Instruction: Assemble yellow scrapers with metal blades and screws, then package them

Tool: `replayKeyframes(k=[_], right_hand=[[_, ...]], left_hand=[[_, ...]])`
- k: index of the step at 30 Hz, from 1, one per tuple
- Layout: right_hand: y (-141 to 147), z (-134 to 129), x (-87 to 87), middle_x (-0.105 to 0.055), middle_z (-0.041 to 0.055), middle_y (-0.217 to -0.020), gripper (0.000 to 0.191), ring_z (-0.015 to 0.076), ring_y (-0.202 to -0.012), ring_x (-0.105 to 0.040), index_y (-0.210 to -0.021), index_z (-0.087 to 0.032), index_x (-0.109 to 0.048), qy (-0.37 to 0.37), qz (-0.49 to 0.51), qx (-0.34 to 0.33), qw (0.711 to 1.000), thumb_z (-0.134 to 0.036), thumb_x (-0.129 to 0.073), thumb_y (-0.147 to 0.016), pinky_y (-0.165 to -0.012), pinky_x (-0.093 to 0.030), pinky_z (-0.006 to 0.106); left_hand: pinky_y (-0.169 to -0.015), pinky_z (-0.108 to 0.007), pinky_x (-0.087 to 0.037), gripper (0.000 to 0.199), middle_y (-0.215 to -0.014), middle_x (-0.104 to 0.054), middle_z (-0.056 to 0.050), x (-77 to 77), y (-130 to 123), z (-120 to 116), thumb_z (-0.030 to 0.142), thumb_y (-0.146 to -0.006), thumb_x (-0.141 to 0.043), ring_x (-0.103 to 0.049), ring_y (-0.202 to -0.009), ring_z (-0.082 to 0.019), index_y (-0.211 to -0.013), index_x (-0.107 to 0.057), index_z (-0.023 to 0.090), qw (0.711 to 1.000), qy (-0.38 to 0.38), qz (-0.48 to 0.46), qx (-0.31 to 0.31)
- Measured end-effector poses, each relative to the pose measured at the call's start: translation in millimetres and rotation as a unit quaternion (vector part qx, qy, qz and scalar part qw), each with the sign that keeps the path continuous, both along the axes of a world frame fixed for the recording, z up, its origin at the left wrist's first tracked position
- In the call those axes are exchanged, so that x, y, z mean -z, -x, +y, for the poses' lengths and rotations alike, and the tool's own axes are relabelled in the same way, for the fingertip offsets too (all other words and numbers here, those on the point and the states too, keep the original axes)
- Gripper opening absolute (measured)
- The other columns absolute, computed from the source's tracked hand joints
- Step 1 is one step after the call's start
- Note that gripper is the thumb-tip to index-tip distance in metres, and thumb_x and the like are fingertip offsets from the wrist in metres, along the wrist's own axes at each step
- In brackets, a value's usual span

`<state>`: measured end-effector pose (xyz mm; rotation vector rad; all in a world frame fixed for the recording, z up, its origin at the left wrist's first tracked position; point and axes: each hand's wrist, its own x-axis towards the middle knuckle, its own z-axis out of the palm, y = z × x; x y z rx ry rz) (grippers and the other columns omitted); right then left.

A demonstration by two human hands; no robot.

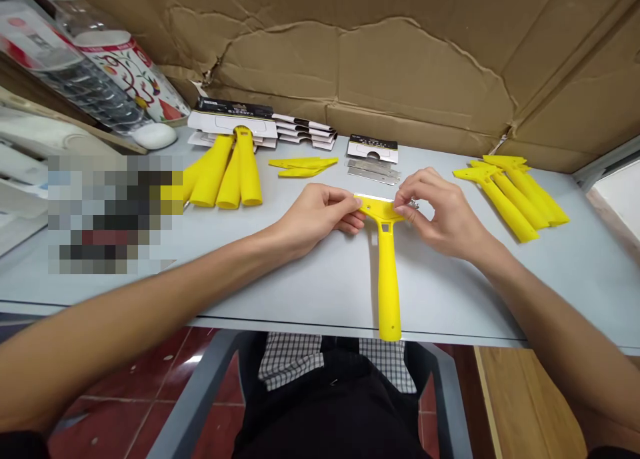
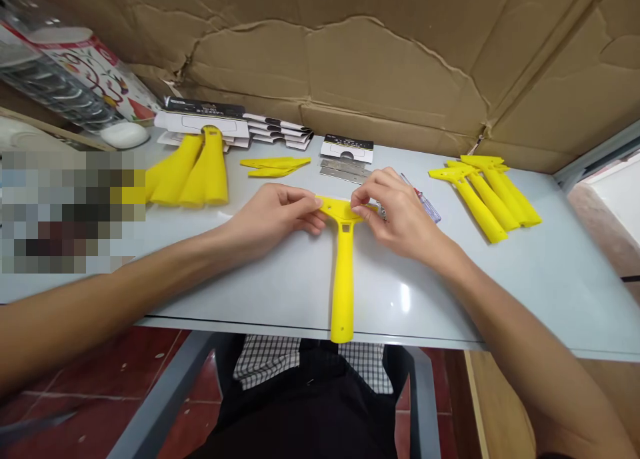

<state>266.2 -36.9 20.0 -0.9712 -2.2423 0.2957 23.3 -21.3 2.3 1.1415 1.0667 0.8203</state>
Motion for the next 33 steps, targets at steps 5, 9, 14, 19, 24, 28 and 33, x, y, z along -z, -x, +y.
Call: replayKeyframes(k=[5,9,14,19,24,28,33], right_hand=[[12.6,-4.4,12.1,-0.069,0.0077,-0.100,0.013,0.0283,-0.101,-0.062,-0.095,-0.025,-0.070,-0.035,-0.028,0.010,0.999,-0.019,-0.060,-0.102,-0.087,-0.050,0.045],[18.1,-3.1,15.2,-0.071,0.0076,-0.101,0.011,0.0279,-0.101,-0.065,-0.096,-0.026,-0.072,-0.037,-0.019,0.041,0.998,-0.020,-0.064,-0.101,-0.085,-0.050,0.045],[24.2,-0.7,18.5,-0.072,0.0074,-0.099,0.013,0.0271,-0.099,-0.066,-0.097,-0.025,-0.075,-0.010,-0.008,0.052,0.999,-0.020,-0.063,-0.101,-0.086,-0.052,0.044],[17.9,-0.8,14.9,-0.073,0.0092,-0.104,0.017,0.0271,-0.100,-0.066,-0.103,-0.023,-0.077,-0.041,-0.011,0.037,0.998,-0.018,-0.060,-0.103,-0.088,-0.055,0.045],[5.7,-0.8,8.4,-0.071,0.0079,-0.111,0.032,0.0284,-0.105,-0.067,-0.099,-0.030,-0.080,-0.042,-0.029,0.019,0.999,-0.008,-0.057,-0.095,-0.090,-0.055,0.048],[2.1,-0.4,10.4,-0.071,0.0082,-0.113,0.042,0.0294,-0.108,-0.067,-0.102,-0.032,-0.083,-0.041,-0.051,0.011,0.998,-0.004,-0.054,-0.092,-0.088,-0.053,0.049],[2.7,-0.5,15.1,-0.071,0.0080,-0.116,0.048,0.0303,-0.109,-0.067,-0.110,-0.035,-0.084,-0.051,-0.073,0.012,0.996,-0.003,-0.054,-0.091,-0.089,-0.052,0.051]], left_hand=[[-0.069,-0.029,-0.061,0.023,-0.078,-0.080,-0.012,-1.9,-0.8,0.1,0.018,-0.096,-0.074,-0.073,-0.065,-0.015,-0.076,-0.080,0.010,1.000,-0.007,0.001,0.003],[-0.070,-0.029,-0.062,0.022,-0.077,-0.080,-0.012,-1.8,-1.9,-1.3,0.018,-0.097,-0.073,-0.074,-0.065,-0.015,-0.078,-0.080,0.010,1.000,-0.007,0.003,0.008],[-0.071,-0.031,-0.062,0.020,-0.074,-0.079,-0.011,-1.4,-2.9,-2.2,0.019,-0.096,-0.075,-0.073,-0.064,-0.016,-0.079,-0.080,0.011,1.000,-0.015,0.003,0.010],[-0.070,-0.030,-0.062,0.021,-0.075,-0.080,-0.011,-2.8,-3.9,-0.8,0.017,-0.097,-0.072,-0.074,-0.064,-0.016,-0.079,-0.080,0.010,1.000,-0.005,0.002,0.000],[-0.070,-0.031,-0.062,0.022,-0.075,-0.080,-0.012,-4.0,-3.0,-0.1,0.017,-0.098,-0.072,-0.073,-0.062,-0.015,-0.079,-0.080,0.010,1.000,0.004,0.003,-0.003],[-0.071,-0.031,-0.062,0.020,-0.076,-0.080,-0.011,-2.4,-1.3,0.4,0.018,-0.097,-0.073,-0.073,-0.063,-0.015,-0.080,-0.080,0.010,1.000,0.002,0.001,0.002],[-0.072,-0.032,-0.063,0.020,-0.076,-0.080,-0.011,-0.3,-1.5,0.6,0.018,-0.097,-0.073,-0.073,-0.064,-0.016,-0.080,-0.080,0.010,1.000,0.000,-0.002,0.002]])
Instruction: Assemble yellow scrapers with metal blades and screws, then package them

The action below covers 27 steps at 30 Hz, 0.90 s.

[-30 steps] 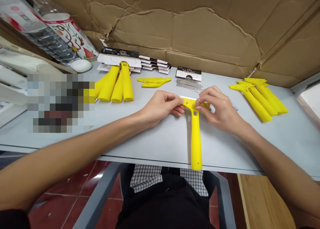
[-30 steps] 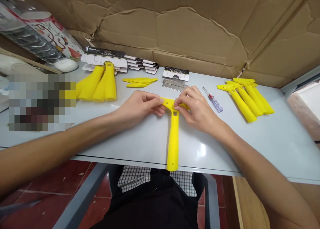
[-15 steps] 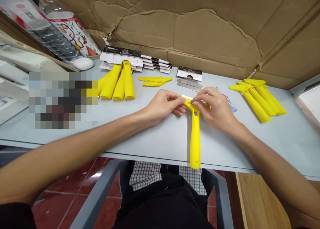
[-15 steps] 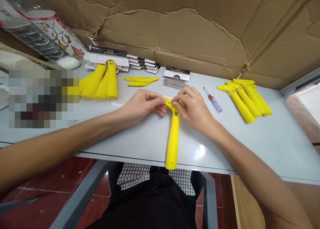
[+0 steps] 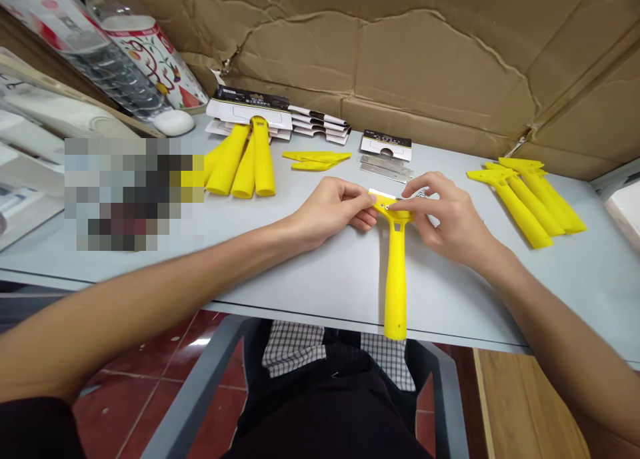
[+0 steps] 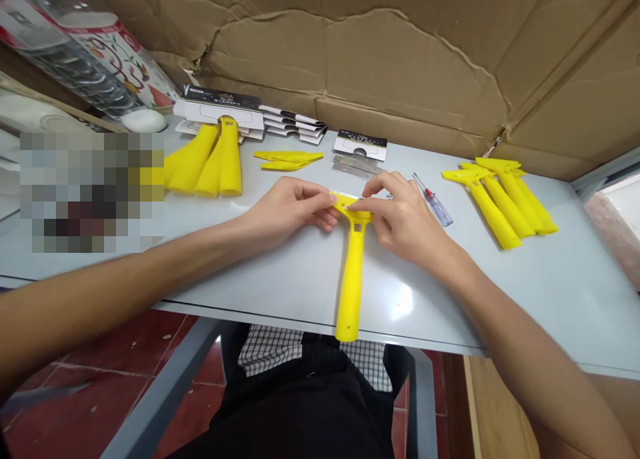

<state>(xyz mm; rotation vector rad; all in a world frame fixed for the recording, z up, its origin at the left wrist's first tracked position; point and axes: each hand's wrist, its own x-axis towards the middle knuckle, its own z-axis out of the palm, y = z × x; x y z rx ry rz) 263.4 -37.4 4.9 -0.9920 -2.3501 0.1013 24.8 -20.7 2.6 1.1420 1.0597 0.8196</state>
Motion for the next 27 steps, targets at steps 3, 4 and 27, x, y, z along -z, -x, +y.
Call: replayKeyframes(k=[3,4,27], right_hand=[[2.2,-0.3,1.5,-0.071,0.0092,-0.115,0.049,0.0297,-0.108,-0.067,-0.113,-0.032,-0.083,-0.015,0.002,-0.007,1.000,-0.002,-0.053,-0.091,-0.088,-0.052,0.050],[3.3,-0.5,1.8,-0.071,0.0093,-0.115,0.049,0.0293,-0.108,-0.067,-0.114,-0.032,-0.083,-0.018,0.003,-0.010,1.000,-0.001,-0.052,-0.092,-0.088,-0.052,0.049],[3.0,2.1,6.7,-0.070,0.0103,-0.118,0.049,0.0281,-0.108,-0.068,-0.116,-0.029,-0.082,-0.049,-0.013,-0.019,0.999,0.002,-0.055,-0.089,-0.087,-0.054,0.046]], left_hand=[[-0.072,-0.032,-0.063,0.019,-0.076,-0.079,-0.011,-0.7,-0.4,-0.2,0.018,-0.096,-0.074,-0.073,-0.064,-0.016,-0.080,-0.080,0.010,1.000,0.000,0.000,0.001],[-0.071,-0.031,-0.063,0.019,-0.076,-0.079,-0.010,-1.2,-0.4,-0.2,0.018,-0.096,-0.074,-0.073,-0.064,-0.015,-0.080,-0.080,0.010,1.000,-0.001,0.002,0.002],[-0.072,-0.029,-0.064,0.020,-0.077,-0.079,-0.010,-2.2,0.3,-0.4,0.020,-0.098,-0.072,-0.073,-0.065,-0.014,-0.082,-0.079,0.009,1.000,-0.009,0.014,0.010]])
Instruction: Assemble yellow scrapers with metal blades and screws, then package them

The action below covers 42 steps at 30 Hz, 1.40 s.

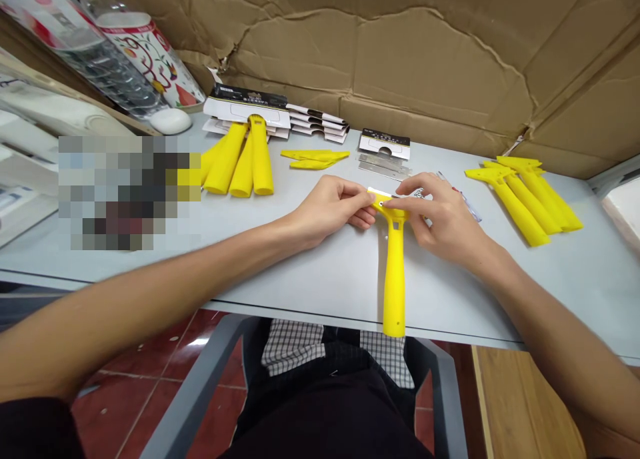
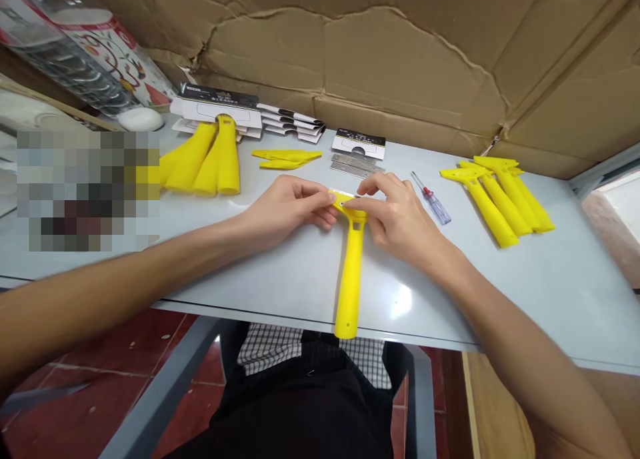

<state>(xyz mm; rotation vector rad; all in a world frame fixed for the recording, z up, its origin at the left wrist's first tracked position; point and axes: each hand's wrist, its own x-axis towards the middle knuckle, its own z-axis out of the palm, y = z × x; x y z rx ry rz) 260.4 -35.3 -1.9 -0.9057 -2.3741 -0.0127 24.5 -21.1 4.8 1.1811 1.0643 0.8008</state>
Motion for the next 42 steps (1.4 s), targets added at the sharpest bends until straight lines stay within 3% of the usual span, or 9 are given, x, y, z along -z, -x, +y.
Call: replayKeyframes(k=[7,11,13,16,20,27,30,34,42], right_hand=[[-2.7,-1.0,-5.3,-0.071,0.0103,-0.116,0.046,0.0276,-0.108,-0.069,-0.119,-0.028,-0.079,-0.016,0.011,-0.001,1.000,0.000,-0.053,-0.093,-0.085,-0.056,0.045],[-10.7,2.4,-18.1,-0.074,0.0097,-0.108,0.033,0.0243,-0.092,-0.071,-0.112,-0.025,-0.080,0.005,0.063,0.060,0.996,-0.007,-0.059,-0.094,-0.078,-0.057,0.041],[-12.9,3.9,-24.3,-0.076,0.0083,-0.102,0.025,0.0216,-0.081,-0.070,-0.108,-0.024,-0.080,0.057,0.107,0.120,0.985,-0.013,-0.062,-0.096,-0.071,-0.056,0.037],[-10.8,3.5,-30.2,-0.076,0.0067,-0.091,0.016,0.0184,-0.067,-0.067,-0.107,-0.022,-0.079,0.214,0.157,0.193,0.944,-0.026,-0.066,-0.099,-0.058,-0.052,0.032],[-6.6,0.6,-34.0,-0.071,0.0026,-0.073,0.019,0.0148,-0.050,-0.059,-0.112,-0.020,-0.076,0.393,0.181,0.211,0.877,-0.033,-0.070,-0.099,-0.046,-0.045,0.029],[-27.6,9.1,-44.5,-0.076,0.0053,-0.082,0.016,0.0124,-0.051,-0.059,-0.105,-0.021,-0.078,0.356,0.135,0.238,0.893,-0.032,-0.078,-0.093,-0.044,-0.042,0.027],[-29.5,11.0,-46.8,-0.078,0.0089,-0.087,0.023,0.0114,-0.049,-0.057,-0.094,-0.020,-0.077,0.412,0.163,0.229,0.867,-0.043,-0.076,-0.098,-0.042,-0.042,0.028],[-17.1,9.0,-38.2,-0.077,0.0117,-0.087,0.034,0.0129,-0.052,-0.060,-0.084,-0.018,-0.074,0.506,0.232,0.160,0.815,-0.049,-0.079,-0.096,-0.037,-0.043,0.028],[-9.2,7.2,-28.3,-0.076,0.0100,-0.080,0.024,0.0110,-0.055,-0.061,-0.085,-0.013,-0.079,0.594,0.352,0.085,0.718,-0.028,-0.095,-0.077,-0.040,-0.048,0.021]], left_hand=[[-0.070,-0.028,-0.064,0.021,-0.077,-0.079,-0.010,0.4,0.6,-0.3,0.019,-0.099,-0.070,-0.074,-0.064,-0.014,-0.083,-0.079,0.009,1.000,-0.001,-0.002,-0.001],[-0.069,-0.028,-0.064,0.021,-0.077,-0.079,-0.011,0.8,1.3,1.9,0.018,-0.099,-0.071,-0.073,-0.063,-0.014,-0.081,-0.078,0.008,1.000,0.005,0.002,-0.010],[-0.069,-0.028,-0.064,0.020,-0.078,-0.080,-0.012,0.6,2.5,4.1,0.017,-0.099,-0.071,-0.073,-0.063,-0.014,-0.082,-0.078,0.008,1.000,0.001,0.003,-0.018],[-0.070,-0.028,-0.064,0.020,-0.080,-0.080,-0.013,-0.2,5.0,8.1,0.019,-0.099,-0.072,-0.073,-0.065,-0.014,-0.084,-0.079,0.008,0.999,-0.007,-0.001,-0.038],[-0.072,-0.029,-0.065,0.018,-0.080,-0.080,-0.012,-0.2,7.3,12.4,0.017,-0.098,-0.072,-0.074,-0.066,-0.014,-0.083,-0.078,0.009,0.998,-0.014,-0.014,-0.055],[-0.071,-0.029,-0.065,0.018,-0.080,-0.079,-0.011,-0.2,9.3,13.7,0.016,-0.098,-0.072,-0.075,-0.067,-0.014,-0.082,-0.078,0.009,0.998,-0.013,-0.020,-0.058],[-0.074,-0.030,-0.066,0.018,-0.080,-0.079,-0.012,-1.8,8.9,12.1,0.016,-0.098,-0.072,-0.074,-0.067,-0.015,-0.083,-0.078,0.008,0.998,-0.015,-0.017,-0.060],[-0.076,-0.032,-0.066,0.017,-0.080,-0.079,-0.011,-2.0,7.3,9.6,0.018,-0.097,-0.073,-0.074,-0.067,-0.015,-0.084,-0.078,0.008,0.998,-0.028,-0.015,-0.053],[-0.073,-0.028,-0.063,0.015,-0.081,-0.079,-0.011,2.0,7.9,8.8,0.021,-0.095,-0.075,-0.074,-0.069,-0.015,-0.088,-0.078,0.009,0.999,-0.028,-0.029,-0.033]])
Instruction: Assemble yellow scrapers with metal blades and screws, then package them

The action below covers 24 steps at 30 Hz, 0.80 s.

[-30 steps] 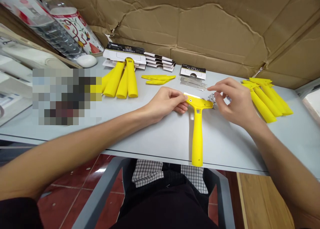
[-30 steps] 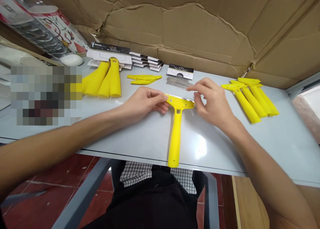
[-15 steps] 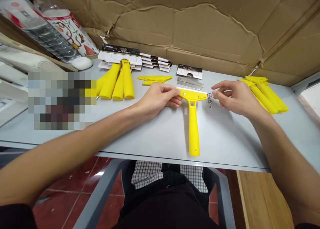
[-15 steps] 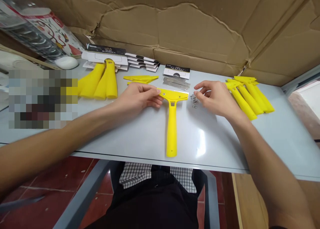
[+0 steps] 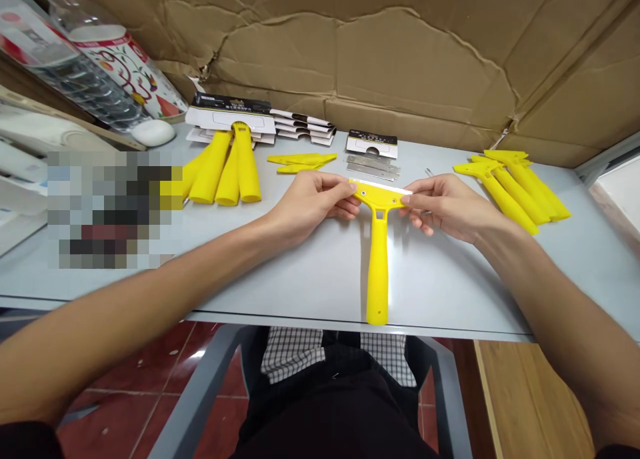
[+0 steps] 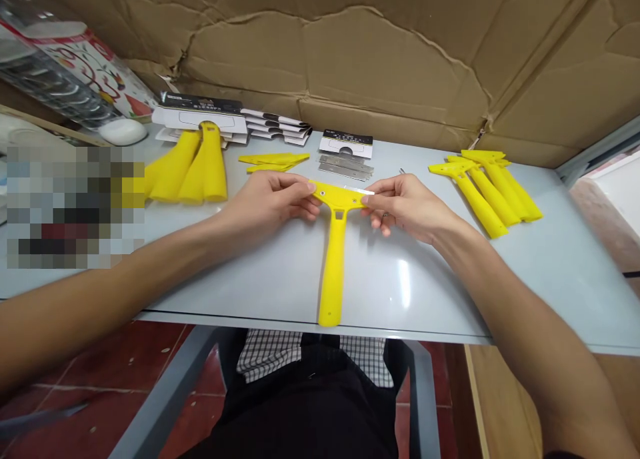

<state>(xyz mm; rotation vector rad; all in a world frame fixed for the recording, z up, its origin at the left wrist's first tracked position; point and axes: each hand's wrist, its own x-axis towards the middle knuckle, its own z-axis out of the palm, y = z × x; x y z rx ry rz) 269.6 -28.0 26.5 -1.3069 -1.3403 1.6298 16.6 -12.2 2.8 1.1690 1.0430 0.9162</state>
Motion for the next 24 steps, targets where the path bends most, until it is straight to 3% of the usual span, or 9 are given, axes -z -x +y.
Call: replayKeyframes(k=[3,5,8,10,12,16,21,24], right_hand=[[0.0,0.2,-0.2,-0.076,0.0112,-0.079,0.020,0.0119,-0.056,-0.063,-0.084,-0.012,-0.079,0.005,0.024,0.019,1.000,-0.023,-0.094,-0.078,-0.044,-0.052,0.022],[1.4,0.7,1.1,-0.077,0.0122,-0.080,0.018,0.0121,-0.057,-0.064,-0.084,-0.012,-0.078,0.003,0.033,0.041,0.999,-0.020,-0.093,-0.079,-0.046,-0.055,0.023],[6.2,0.6,4.1,-0.077,0.0118,-0.080,0.018,0.0113,-0.057,-0.064,-0.081,-0.012,-0.075,-0.003,0.040,0.077,0.996,-0.019,-0.091,-0.082,-0.051,-0.058,0.024],[11.0,-0.9,5.8,-0.075,0.0101,-0.078,0.017,0.0113,-0.057,-0.065,-0.080,-0.013,-0.074,-0.002,0.049,0.092,0.995,-0.018,-0.089,-0.084,-0.054,-0.060,0.024],[16.6,-3.6,6.6,-0.075,0.0091,-0.077,0.015,0.0119,-0.058,-0.067,-0.080,-0.014,-0.072,0.004,0.063,0.101,0.993,-0.016,-0.086,-0.087,-0.056,-0.061,0.024],[24.4,-8.7,6.7,-0.076,0.0100,-0.078,0.015,0.0125,-0.057,-0.067,-0.079,-0.015,-0.069,0.009,0.086,0.104,0.991,-0.009,-0.080,-0.088,-0.054,-0.061,0.025],[24.5,-9.8,6.3,-0.075,0.0105,-0.076,0.015,0.0121,-0.056,-0.066,-0.077,-0.014,-0.069,0.005,0.087,0.107,0.990,-0.007,-0.076,-0.089,-0.052,-0.061,0.025],[24.7,-9.6,6.4,-0.075,0.0104,-0.077,0.015,0.0126,-0.056,-0.067,-0.079,-0.014,-0.069,0.002,0.092,0.107,0.990,-0.007,-0.077,-0.088,-0.052,-0.062,0.025]], left_hand=[[-0.075,-0.028,-0.063,0.017,-0.087,-0.079,-0.012,-1.9,-1.8,-1.6,0.025,-0.098,-0.072,-0.075,-0.073,-0.015,-0.093,-0.076,0.009,1.000,0.016,-0.012,-0.004],[-0.077,-0.029,-0.064,0.023,-0.096,-0.080,-0.013,-5.3,-4.5,-6.1,0.028,-0.099,-0.071,-0.076,-0.076,-0.015,-0.112,-0.073,0.009,0.999,0.025,-0.024,-0.007],[-0.082,-0.035,-0.066,0.069,-0.114,-0.078,-0.014,-10.8,-10.5,-18.2,0.028,-0.094,-0.078,-0.078,-0.083,-0.018,-0.155,-0.047,0.018,0.999,0.027,-0.022,-0.018],[-0.085,-0.036,-0.065,0.095,-0.129,-0.073,-0.015,-12.2,-14.8,-26.3,0.026,-0.086,-0.085,-0.078,-0.087,-0.018,-0.165,-0.032,0.025,1.000,-0.004,0.016,-0.006],[-0.083,-0.033,-0.064,0.107,-0.141,-0.067,-0.017,-10.9,-18.1,-31.1,0.022,-0.080,-0.089,-0.076,-0.087,-0.016,-0.168,-0.029,0.030,0.995,-0.063,0.073,0.013],[-0.072,-0.030,-0.061,0.095,-0.146,-0.063,-0.016,-6.4,-19.5,-28.9,0.021,-0.085,-0.079,-0.071,-0.078,-0.014,-0.169,-0.035,0.032,0.972,-0.150,0.177,0.021],[-0.095,-0.040,-0.058,0.062,-0.123,-0.076,-0.011,-5.6,-16.7,-21.1,0.025,-0.092,-0.068,-0.072,-0.088,-0.021,-0.154,-0.060,0.020,0.887,-0.306,0.345,0.036],[-0.096,-0.040,-0.055,0.059,-0.112,-0.078,-0.010,-3.3,-14.1,-17.8,0.030,-0.095,-0.066,-0.073,-0.092,-0.025,-0.153,-0.062,0.019,0.849,-0.353,0.391,0.042]])
